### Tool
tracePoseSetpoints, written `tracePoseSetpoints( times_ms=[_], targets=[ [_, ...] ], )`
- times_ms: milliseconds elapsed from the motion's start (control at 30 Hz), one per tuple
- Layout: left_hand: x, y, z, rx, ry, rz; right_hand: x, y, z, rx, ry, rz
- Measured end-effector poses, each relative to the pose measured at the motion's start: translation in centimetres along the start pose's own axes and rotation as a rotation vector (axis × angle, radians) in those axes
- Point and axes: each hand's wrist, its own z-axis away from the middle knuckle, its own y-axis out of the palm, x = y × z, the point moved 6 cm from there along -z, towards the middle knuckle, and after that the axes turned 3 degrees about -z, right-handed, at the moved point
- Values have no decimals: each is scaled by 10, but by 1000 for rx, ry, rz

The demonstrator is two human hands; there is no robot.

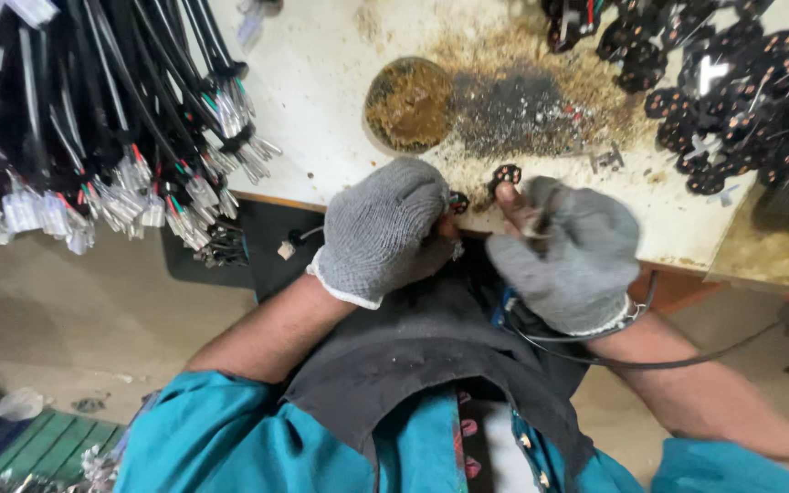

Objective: The person solders electrical wires at a workbench. They hold a red and green wire pair, twist the stripped ends together, apply flux, and use a soldering iron in the right hand to solder the joint, repeating the process on successive wire connectors and setting finished wires aside.

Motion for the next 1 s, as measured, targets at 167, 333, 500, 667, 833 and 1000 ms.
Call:
tracePoseSetpoints(
  times_ms=[167,333,500,667,833,1000],
  targets=[
    [2,1,2,-28,-19,10,-25,14,7,-302,615,-745],
    [4,4,9,-14,-16,38,48,-1,-3,-284,-282,299],
    [5,5,4,18,-29,3,35,18,6,-179,-181,111],
    [-1,-10,8,83,-62,9,0,43,14,-77,-111,233],
    [19,-43,35,370,-370,-58,5,35,17,-145,-270,123],
    [-2,-100,2,450,-167,-8,8,21,15,-267,-281,-138]
  ],
)
